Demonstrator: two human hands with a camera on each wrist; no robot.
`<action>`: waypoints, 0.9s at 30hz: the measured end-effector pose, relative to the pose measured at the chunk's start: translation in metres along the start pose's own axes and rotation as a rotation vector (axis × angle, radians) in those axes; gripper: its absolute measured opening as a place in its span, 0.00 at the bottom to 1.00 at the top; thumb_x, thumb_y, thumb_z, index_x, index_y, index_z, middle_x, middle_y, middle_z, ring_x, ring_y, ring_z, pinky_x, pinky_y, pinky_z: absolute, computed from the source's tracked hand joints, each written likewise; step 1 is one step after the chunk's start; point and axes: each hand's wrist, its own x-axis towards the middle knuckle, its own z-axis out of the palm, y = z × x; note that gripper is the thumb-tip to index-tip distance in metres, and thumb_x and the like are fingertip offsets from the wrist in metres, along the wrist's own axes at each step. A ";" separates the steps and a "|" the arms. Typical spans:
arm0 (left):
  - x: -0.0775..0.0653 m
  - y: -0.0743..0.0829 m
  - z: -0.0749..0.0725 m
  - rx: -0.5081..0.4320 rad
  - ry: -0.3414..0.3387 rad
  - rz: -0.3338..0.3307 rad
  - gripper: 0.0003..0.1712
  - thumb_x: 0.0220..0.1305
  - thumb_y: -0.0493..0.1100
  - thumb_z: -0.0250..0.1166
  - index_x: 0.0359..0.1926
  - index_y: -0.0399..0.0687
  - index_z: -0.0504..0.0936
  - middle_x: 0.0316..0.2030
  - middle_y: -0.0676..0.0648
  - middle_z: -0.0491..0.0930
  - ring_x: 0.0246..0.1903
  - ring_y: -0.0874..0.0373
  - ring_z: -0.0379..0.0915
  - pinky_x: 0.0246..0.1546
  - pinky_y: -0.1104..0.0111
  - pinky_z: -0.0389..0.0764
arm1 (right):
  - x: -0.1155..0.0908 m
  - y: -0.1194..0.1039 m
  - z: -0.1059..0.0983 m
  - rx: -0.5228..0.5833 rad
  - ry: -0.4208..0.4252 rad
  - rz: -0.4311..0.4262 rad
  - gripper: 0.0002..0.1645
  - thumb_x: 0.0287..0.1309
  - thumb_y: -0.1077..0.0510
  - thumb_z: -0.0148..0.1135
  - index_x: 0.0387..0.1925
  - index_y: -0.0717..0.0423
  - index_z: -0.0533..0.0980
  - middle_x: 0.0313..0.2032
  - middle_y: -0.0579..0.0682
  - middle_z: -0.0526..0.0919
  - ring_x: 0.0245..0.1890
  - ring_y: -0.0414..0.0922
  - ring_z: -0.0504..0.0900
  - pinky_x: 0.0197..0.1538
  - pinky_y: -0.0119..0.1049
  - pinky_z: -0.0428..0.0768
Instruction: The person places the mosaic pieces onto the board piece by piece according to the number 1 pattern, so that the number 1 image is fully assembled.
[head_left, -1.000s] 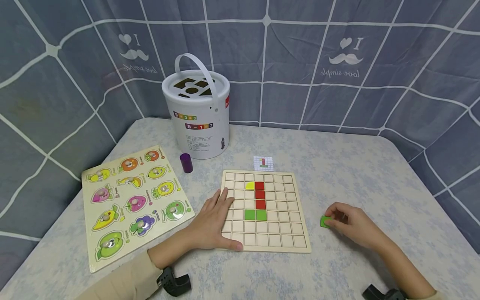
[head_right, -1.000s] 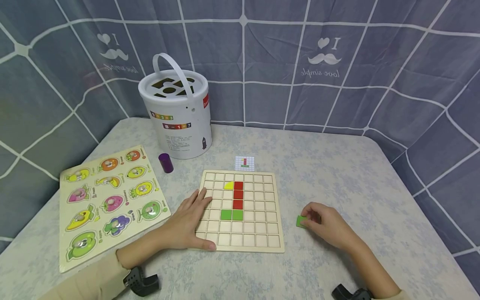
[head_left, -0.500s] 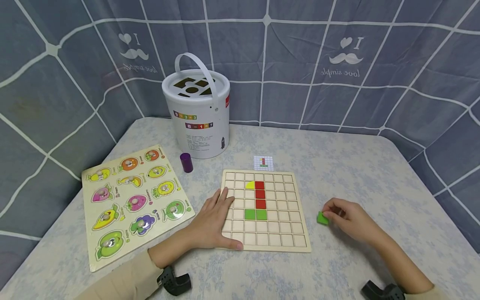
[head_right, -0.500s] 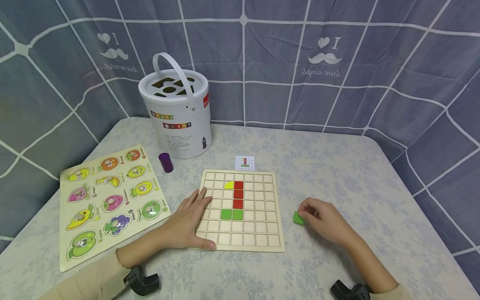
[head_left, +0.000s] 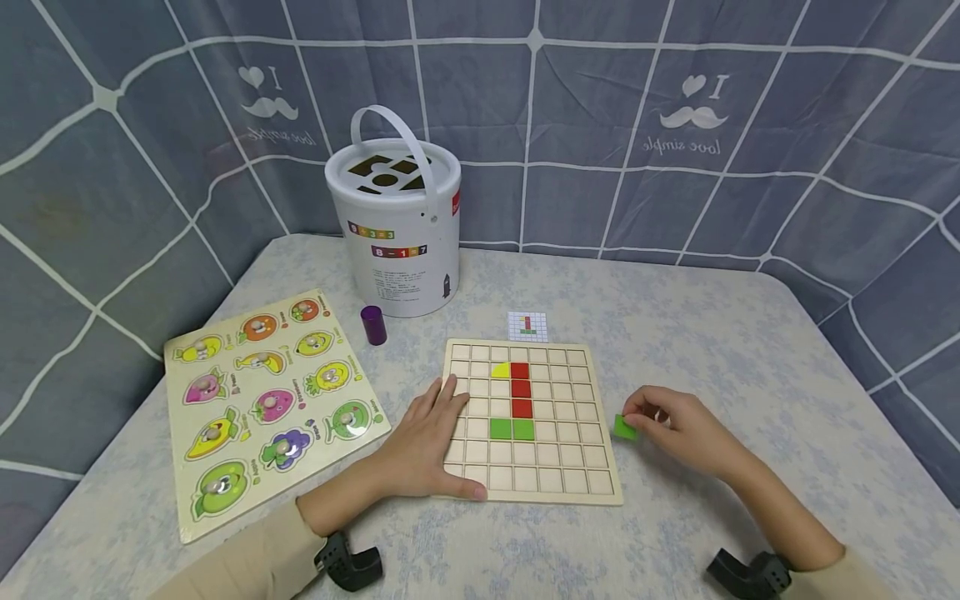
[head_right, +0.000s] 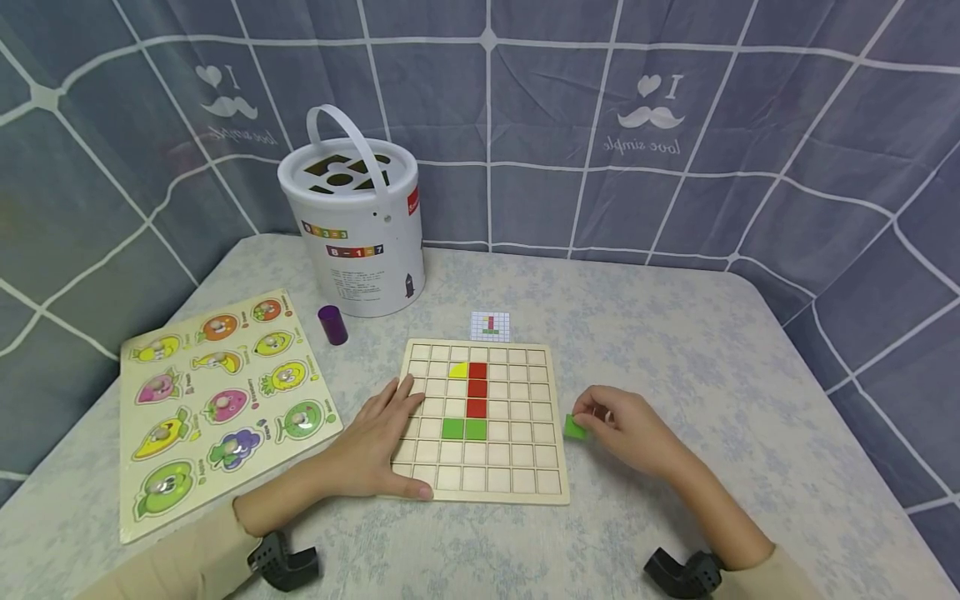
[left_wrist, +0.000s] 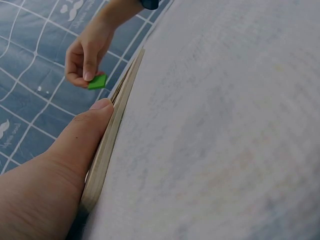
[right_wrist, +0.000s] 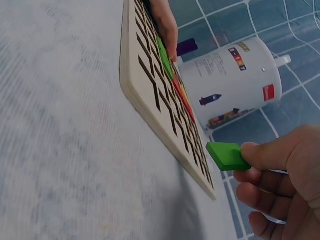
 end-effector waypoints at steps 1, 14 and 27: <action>0.000 0.000 0.000 0.001 0.000 0.001 0.73 0.40 0.80 0.66 0.74 0.38 0.50 0.75 0.34 0.38 0.74 0.39 0.30 0.70 0.46 0.42 | 0.002 -0.001 0.001 0.004 -0.005 -0.005 0.02 0.63 0.59 0.64 0.34 0.52 0.79 0.29 0.36 0.78 0.30 0.36 0.73 0.33 0.32 0.73; 0.000 0.000 -0.001 0.004 0.001 0.002 0.73 0.40 0.80 0.66 0.74 0.37 0.50 0.75 0.33 0.39 0.74 0.39 0.30 0.70 0.46 0.42 | 0.025 -0.016 0.015 0.068 -0.070 -0.059 0.03 0.63 0.60 0.64 0.34 0.47 0.78 0.30 0.37 0.78 0.30 0.36 0.73 0.36 0.33 0.72; 0.000 0.000 -0.001 -0.002 -0.005 -0.002 0.73 0.40 0.80 0.66 0.74 0.38 0.50 0.75 0.33 0.39 0.74 0.39 0.30 0.70 0.46 0.43 | 0.044 -0.032 0.037 0.118 -0.142 -0.078 0.02 0.65 0.58 0.63 0.34 0.50 0.77 0.30 0.39 0.78 0.30 0.38 0.73 0.34 0.33 0.73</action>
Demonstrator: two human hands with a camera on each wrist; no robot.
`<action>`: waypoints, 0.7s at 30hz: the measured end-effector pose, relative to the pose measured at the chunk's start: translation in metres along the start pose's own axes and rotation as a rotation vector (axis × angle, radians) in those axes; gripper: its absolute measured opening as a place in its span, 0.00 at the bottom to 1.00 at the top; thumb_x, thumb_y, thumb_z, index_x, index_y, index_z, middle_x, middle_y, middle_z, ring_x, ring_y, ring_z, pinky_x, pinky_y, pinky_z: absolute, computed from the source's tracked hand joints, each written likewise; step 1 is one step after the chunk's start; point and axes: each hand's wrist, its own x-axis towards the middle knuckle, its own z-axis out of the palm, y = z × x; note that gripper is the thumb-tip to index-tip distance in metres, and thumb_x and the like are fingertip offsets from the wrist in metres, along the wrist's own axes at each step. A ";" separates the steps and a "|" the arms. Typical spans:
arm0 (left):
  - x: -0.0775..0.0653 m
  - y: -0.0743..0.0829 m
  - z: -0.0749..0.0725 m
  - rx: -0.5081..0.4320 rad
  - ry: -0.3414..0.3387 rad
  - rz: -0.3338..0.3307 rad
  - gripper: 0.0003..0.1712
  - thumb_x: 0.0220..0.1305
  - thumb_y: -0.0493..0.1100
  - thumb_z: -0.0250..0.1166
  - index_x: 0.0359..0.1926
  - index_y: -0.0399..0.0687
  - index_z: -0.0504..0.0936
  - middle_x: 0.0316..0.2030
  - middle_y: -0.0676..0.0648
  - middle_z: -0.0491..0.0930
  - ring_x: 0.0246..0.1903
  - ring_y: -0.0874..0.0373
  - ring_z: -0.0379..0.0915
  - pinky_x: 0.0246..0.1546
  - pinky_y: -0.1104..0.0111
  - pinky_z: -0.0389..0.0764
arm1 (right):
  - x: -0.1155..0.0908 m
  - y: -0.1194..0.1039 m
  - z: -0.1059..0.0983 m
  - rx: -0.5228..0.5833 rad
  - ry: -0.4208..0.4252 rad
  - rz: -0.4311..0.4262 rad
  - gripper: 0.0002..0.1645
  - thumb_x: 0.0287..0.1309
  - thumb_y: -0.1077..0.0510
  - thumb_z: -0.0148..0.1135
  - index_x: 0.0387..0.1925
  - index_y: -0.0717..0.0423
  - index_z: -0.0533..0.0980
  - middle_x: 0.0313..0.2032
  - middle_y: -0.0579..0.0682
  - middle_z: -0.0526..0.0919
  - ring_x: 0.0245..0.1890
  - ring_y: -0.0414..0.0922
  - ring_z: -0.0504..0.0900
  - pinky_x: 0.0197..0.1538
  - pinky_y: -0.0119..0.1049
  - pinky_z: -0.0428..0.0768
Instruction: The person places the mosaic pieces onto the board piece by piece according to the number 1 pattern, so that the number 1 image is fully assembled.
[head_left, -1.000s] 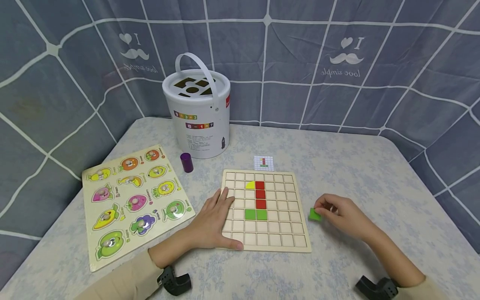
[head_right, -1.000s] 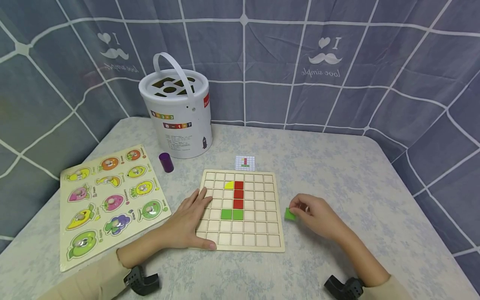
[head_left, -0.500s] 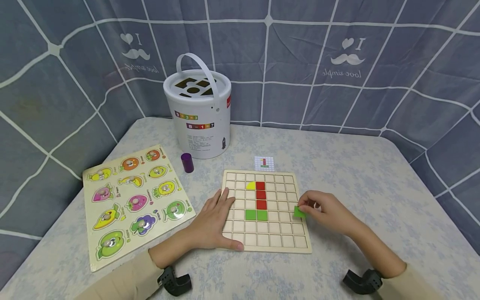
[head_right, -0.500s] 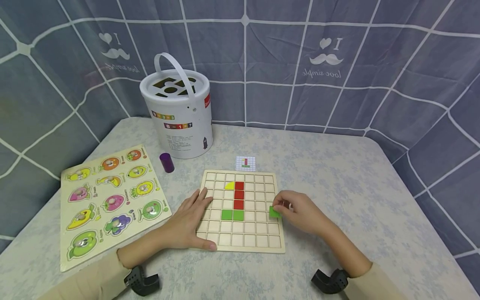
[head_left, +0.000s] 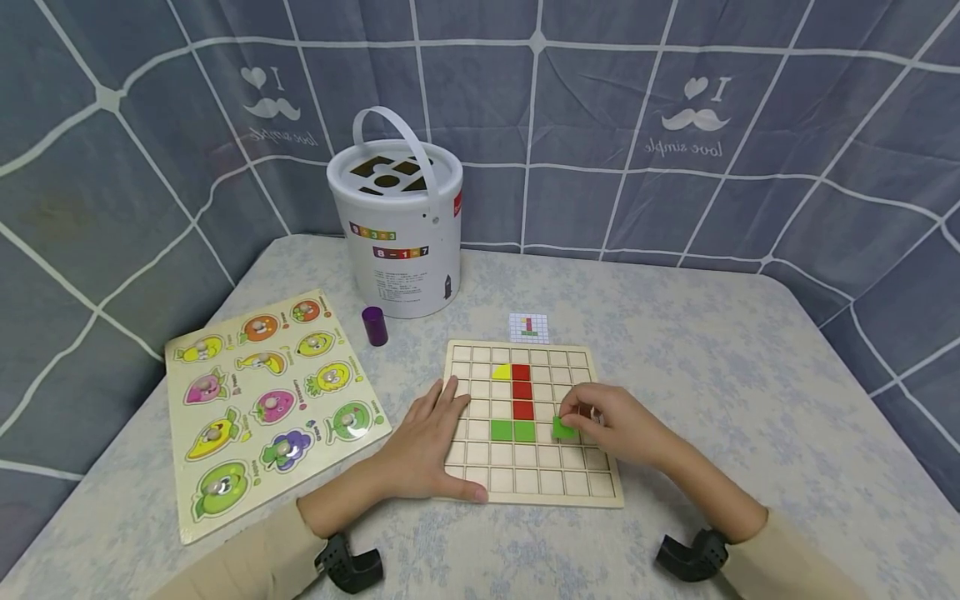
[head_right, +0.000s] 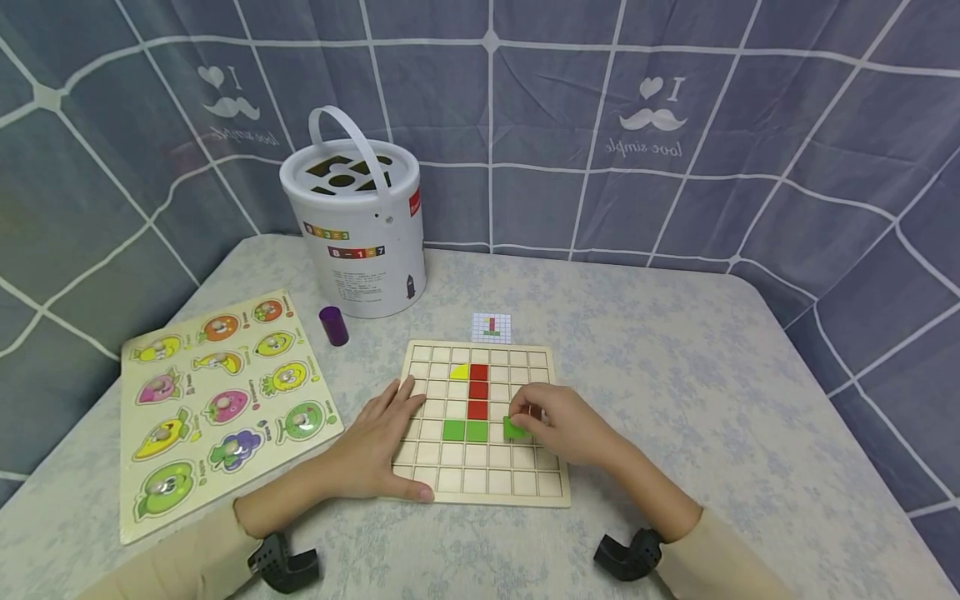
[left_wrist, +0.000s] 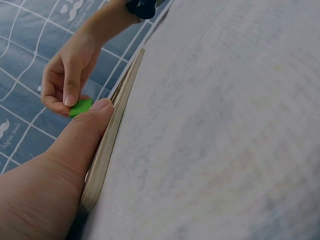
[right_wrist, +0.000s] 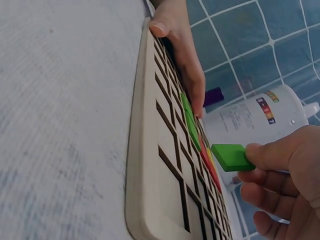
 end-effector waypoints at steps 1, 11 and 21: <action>0.000 0.000 0.000 0.002 0.000 0.000 0.73 0.40 0.80 0.66 0.74 0.38 0.50 0.75 0.33 0.39 0.74 0.39 0.30 0.70 0.46 0.43 | 0.001 0.000 0.002 0.002 -0.007 -0.005 0.03 0.65 0.58 0.62 0.34 0.51 0.77 0.30 0.40 0.78 0.30 0.38 0.73 0.33 0.33 0.73; 0.000 0.000 0.000 0.002 0.000 -0.006 0.73 0.39 0.80 0.66 0.74 0.38 0.50 0.75 0.34 0.38 0.74 0.40 0.29 0.70 0.46 0.43 | 0.011 0.000 0.014 0.022 -0.032 -0.044 0.03 0.65 0.60 0.61 0.34 0.50 0.77 0.30 0.42 0.78 0.29 0.38 0.72 0.32 0.33 0.73; 0.000 -0.001 0.001 0.002 0.003 -0.004 0.73 0.39 0.80 0.66 0.74 0.38 0.50 0.75 0.34 0.38 0.74 0.40 0.30 0.70 0.46 0.43 | 0.010 0.003 0.019 0.014 -0.023 -0.029 0.03 0.66 0.57 0.62 0.34 0.50 0.77 0.29 0.38 0.75 0.28 0.37 0.70 0.31 0.32 0.72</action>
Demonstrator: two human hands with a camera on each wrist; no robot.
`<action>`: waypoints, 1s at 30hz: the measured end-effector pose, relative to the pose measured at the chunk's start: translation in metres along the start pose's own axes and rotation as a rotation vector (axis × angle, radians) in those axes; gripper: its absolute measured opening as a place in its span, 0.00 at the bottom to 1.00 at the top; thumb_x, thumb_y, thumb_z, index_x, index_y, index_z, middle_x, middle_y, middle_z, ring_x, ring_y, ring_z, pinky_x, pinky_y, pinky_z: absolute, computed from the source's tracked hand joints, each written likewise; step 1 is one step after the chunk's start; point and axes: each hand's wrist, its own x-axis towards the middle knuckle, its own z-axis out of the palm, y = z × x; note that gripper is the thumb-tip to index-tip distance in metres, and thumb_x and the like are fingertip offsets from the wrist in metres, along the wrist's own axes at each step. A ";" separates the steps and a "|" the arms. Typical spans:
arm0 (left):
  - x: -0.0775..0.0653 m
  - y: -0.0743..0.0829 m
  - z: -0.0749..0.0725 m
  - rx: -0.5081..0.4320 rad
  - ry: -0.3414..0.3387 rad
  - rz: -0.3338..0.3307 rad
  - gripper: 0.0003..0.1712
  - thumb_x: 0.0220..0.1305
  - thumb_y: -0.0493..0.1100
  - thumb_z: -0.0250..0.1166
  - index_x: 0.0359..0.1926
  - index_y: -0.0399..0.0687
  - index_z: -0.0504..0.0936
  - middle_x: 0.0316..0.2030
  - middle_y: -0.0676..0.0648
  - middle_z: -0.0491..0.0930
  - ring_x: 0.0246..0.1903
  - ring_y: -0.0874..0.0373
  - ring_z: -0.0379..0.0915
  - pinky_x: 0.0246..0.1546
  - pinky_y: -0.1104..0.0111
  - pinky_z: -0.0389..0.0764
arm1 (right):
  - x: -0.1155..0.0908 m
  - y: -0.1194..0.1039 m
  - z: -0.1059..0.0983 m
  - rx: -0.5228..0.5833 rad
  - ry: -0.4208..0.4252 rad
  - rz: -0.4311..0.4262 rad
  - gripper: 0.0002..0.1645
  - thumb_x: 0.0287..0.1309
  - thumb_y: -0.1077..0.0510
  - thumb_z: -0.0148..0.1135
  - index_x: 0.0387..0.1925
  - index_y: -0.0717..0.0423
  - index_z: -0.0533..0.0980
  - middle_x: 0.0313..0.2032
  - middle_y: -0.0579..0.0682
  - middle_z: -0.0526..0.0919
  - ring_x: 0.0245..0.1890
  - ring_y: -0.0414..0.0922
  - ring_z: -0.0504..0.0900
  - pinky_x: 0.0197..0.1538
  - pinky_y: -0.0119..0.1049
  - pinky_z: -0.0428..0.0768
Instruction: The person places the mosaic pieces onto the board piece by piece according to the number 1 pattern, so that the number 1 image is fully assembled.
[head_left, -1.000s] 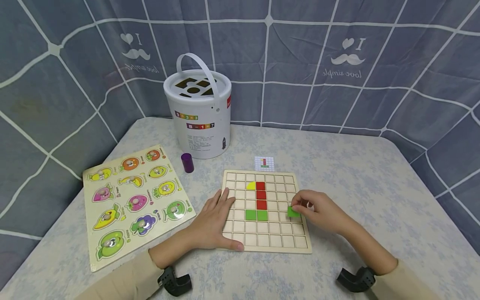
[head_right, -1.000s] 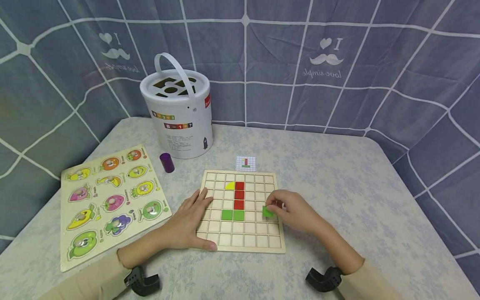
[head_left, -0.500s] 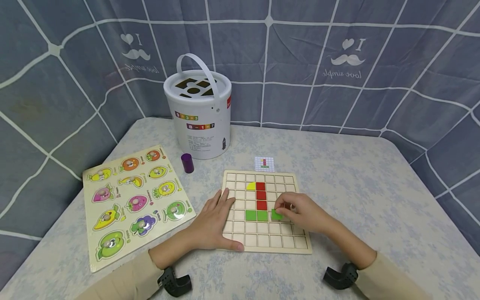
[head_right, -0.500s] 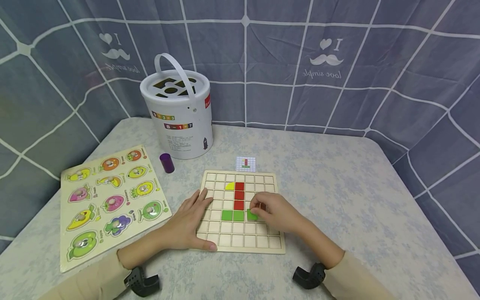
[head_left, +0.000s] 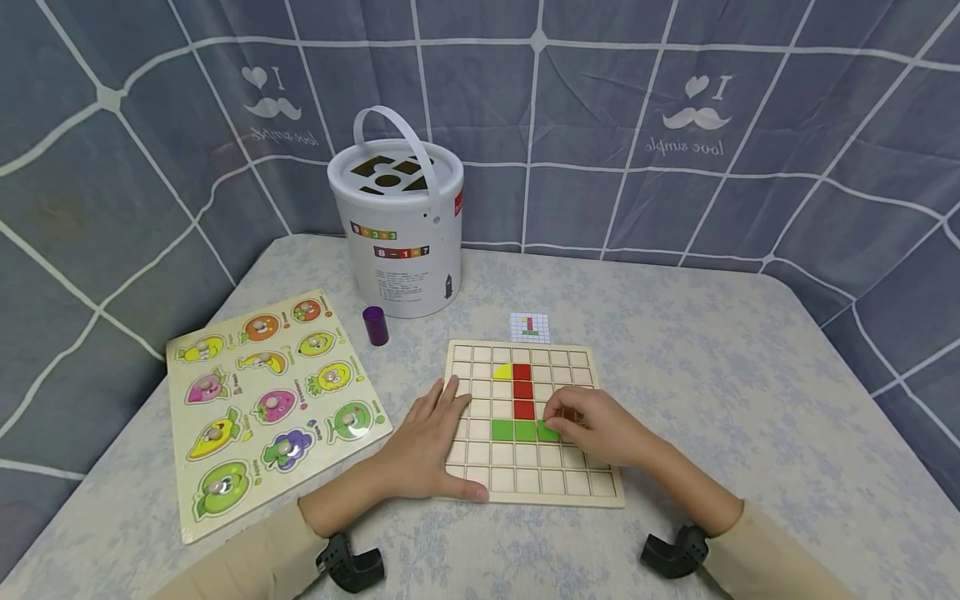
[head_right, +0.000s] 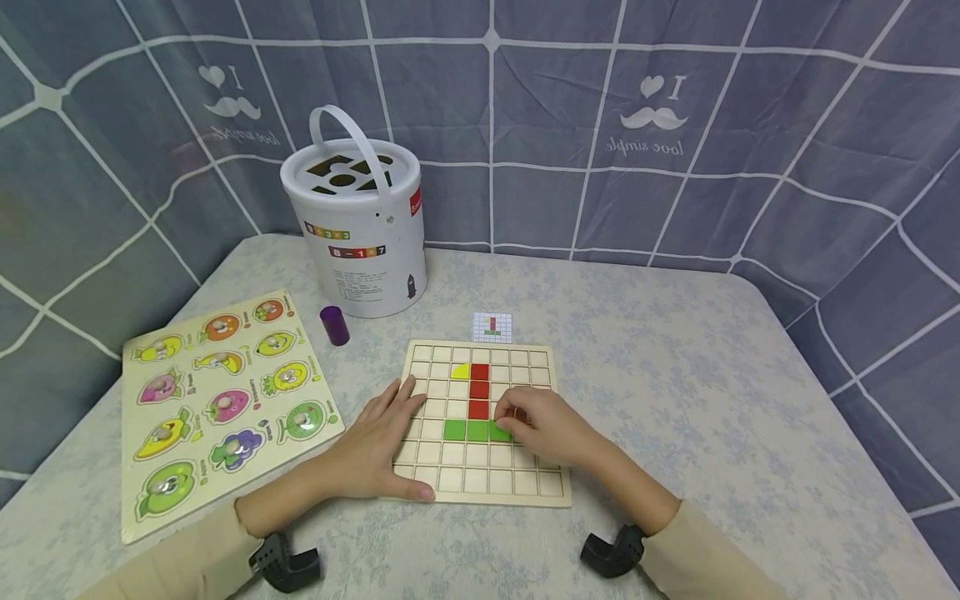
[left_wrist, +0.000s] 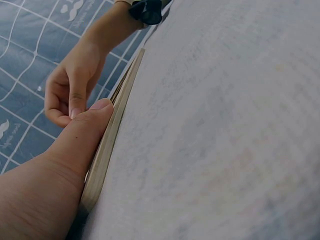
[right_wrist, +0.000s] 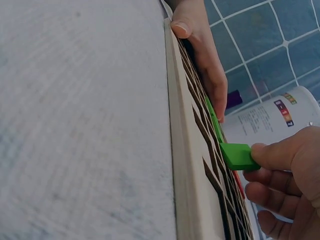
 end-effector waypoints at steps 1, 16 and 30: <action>0.000 0.000 0.000 0.001 0.000 0.000 0.73 0.39 0.80 0.66 0.74 0.38 0.50 0.75 0.34 0.38 0.74 0.40 0.30 0.70 0.46 0.43 | 0.000 0.000 0.000 0.001 0.000 0.001 0.03 0.66 0.57 0.62 0.34 0.50 0.77 0.29 0.38 0.75 0.28 0.37 0.70 0.31 0.32 0.72; 0.000 0.000 0.000 0.004 0.002 0.004 0.73 0.40 0.80 0.67 0.74 0.38 0.50 0.75 0.34 0.38 0.74 0.39 0.30 0.70 0.46 0.43 | -0.002 0.005 0.004 0.002 0.011 0.015 0.02 0.64 0.61 0.63 0.36 0.51 0.78 0.31 0.38 0.77 0.28 0.37 0.71 0.30 0.32 0.74; -0.001 0.001 -0.001 -0.008 -0.001 0.002 0.73 0.40 0.79 0.67 0.74 0.38 0.50 0.75 0.34 0.38 0.74 0.40 0.29 0.70 0.46 0.42 | -0.005 0.007 0.007 -0.085 -0.001 -0.008 0.04 0.63 0.62 0.64 0.39 0.51 0.78 0.38 0.40 0.76 0.32 0.35 0.72 0.35 0.32 0.75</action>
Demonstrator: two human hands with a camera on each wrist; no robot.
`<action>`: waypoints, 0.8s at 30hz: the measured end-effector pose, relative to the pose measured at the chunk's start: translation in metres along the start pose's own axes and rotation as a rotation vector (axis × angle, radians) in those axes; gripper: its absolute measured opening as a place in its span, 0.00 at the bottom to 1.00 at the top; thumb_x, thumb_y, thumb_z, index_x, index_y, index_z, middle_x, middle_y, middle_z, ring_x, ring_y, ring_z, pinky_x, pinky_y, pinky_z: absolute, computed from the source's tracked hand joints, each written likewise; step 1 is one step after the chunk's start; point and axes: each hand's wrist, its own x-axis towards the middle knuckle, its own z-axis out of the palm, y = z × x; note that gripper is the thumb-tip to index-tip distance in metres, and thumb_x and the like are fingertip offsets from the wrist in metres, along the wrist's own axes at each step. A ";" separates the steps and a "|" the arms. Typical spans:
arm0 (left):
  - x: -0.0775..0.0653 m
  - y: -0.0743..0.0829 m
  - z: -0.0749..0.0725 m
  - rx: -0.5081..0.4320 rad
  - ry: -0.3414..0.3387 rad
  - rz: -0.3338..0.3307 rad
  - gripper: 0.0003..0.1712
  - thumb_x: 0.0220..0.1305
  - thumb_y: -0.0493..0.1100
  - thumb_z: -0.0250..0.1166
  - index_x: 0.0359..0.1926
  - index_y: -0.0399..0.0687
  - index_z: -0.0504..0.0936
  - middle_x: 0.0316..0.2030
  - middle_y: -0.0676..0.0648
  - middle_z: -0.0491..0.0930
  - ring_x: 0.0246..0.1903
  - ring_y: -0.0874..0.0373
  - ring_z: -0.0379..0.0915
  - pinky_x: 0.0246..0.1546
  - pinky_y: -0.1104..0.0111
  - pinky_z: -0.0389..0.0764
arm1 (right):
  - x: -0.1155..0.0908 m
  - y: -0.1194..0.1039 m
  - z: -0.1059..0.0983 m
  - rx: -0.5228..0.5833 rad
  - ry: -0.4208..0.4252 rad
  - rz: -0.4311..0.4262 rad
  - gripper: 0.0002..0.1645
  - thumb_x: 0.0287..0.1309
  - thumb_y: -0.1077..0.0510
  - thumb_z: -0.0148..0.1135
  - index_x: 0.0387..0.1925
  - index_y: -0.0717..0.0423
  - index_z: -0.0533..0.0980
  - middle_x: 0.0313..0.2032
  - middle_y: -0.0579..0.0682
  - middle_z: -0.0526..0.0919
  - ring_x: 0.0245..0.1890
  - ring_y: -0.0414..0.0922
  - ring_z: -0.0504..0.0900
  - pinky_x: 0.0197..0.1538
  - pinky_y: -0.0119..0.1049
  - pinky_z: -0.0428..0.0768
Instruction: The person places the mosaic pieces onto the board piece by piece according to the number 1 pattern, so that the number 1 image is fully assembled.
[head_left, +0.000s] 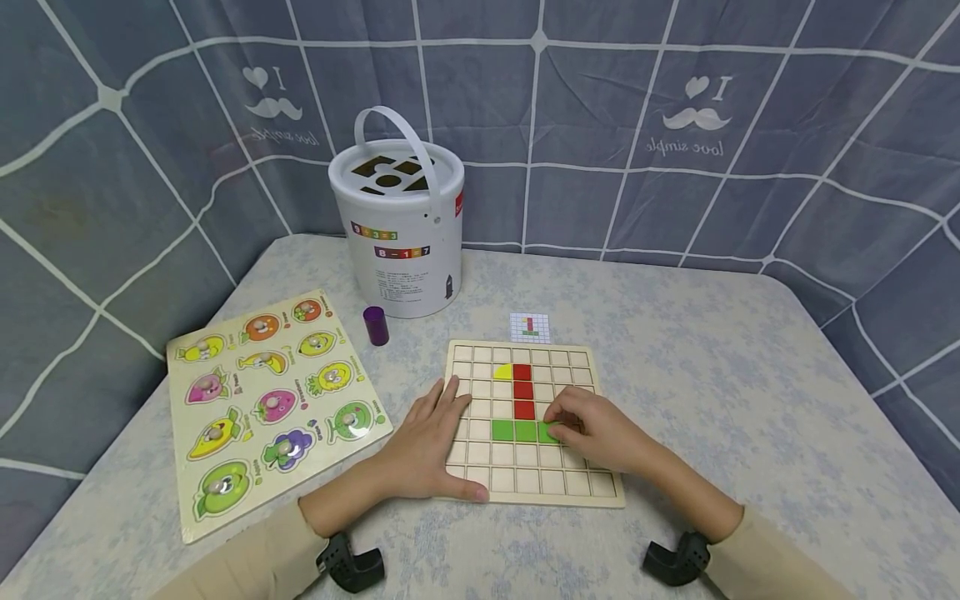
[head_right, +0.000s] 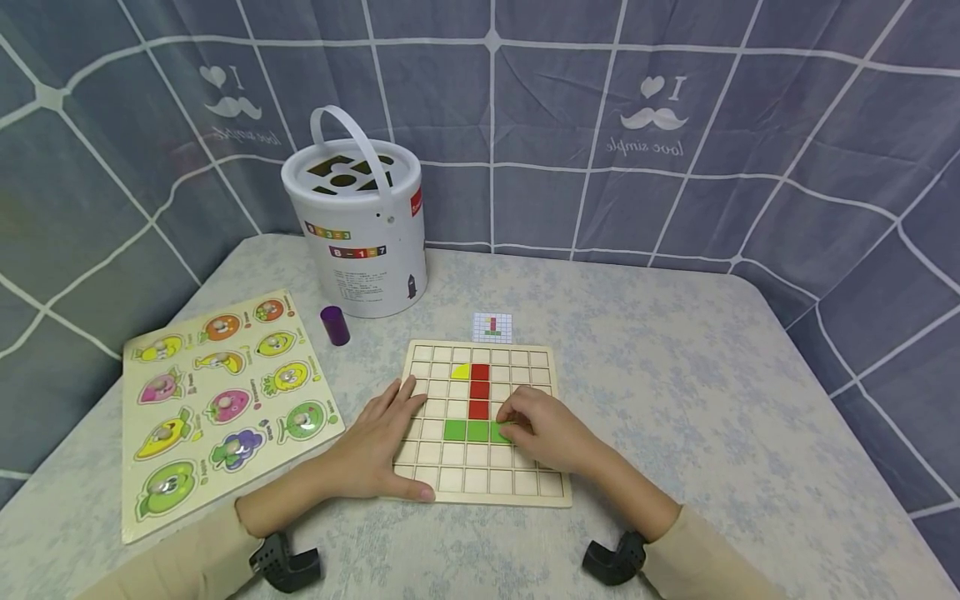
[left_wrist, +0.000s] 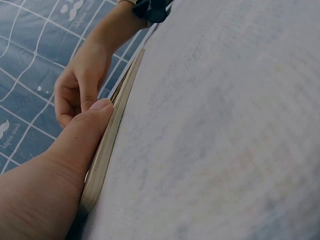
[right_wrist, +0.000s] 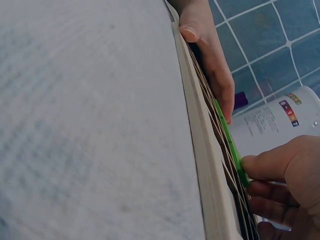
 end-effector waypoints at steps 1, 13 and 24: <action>0.000 0.000 0.000 0.001 0.000 0.001 0.73 0.40 0.79 0.67 0.74 0.38 0.50 0.75 0.34 0.38 0.74 0.40 0.29 0.70 0.46 0.42 | 0.000 0.000 0.000 -0.004 -0.001 0.004 0.04 0.63 0.62 0.64 0.39 0.51 0.78 0.38 0.40 0.76 0.32 0.35 0.72 0.36 0.32 0.75; 0.000 0.000 -0.001 -0.006 -0.010 0.001 0.73 0.40 0.80 0.67 0.75 0.38 0.49 0.75 0.33 0.38 0.73 0.38 0.30 0.70 0.46 0.42 | -0.001 0.000 -0.001 0.014 0.049 -0.013 0.05 0.62 0.62 0.65 0.38 0.51 0.79 0.36 0.38 0.77 0.30 0.34 0.72 0.33 0.31 0.75; -0.004 0.002 -0.005 0.055 -0.050 -0.010 0.73 0.42 0.82 0.63 0.75 0.39 0.49 0.75 0.33 0.38 0.73 0.37 0.31 0.69 0.44 0.43 | -0.009 0.001 -0.030 0.010 0.185 -0.070 0.06 0.61 0.66 0.64 0.39 0.53 0.80 0.37 0.42 0.81 0.34 0.37 0.74 0.35 0.36 0.74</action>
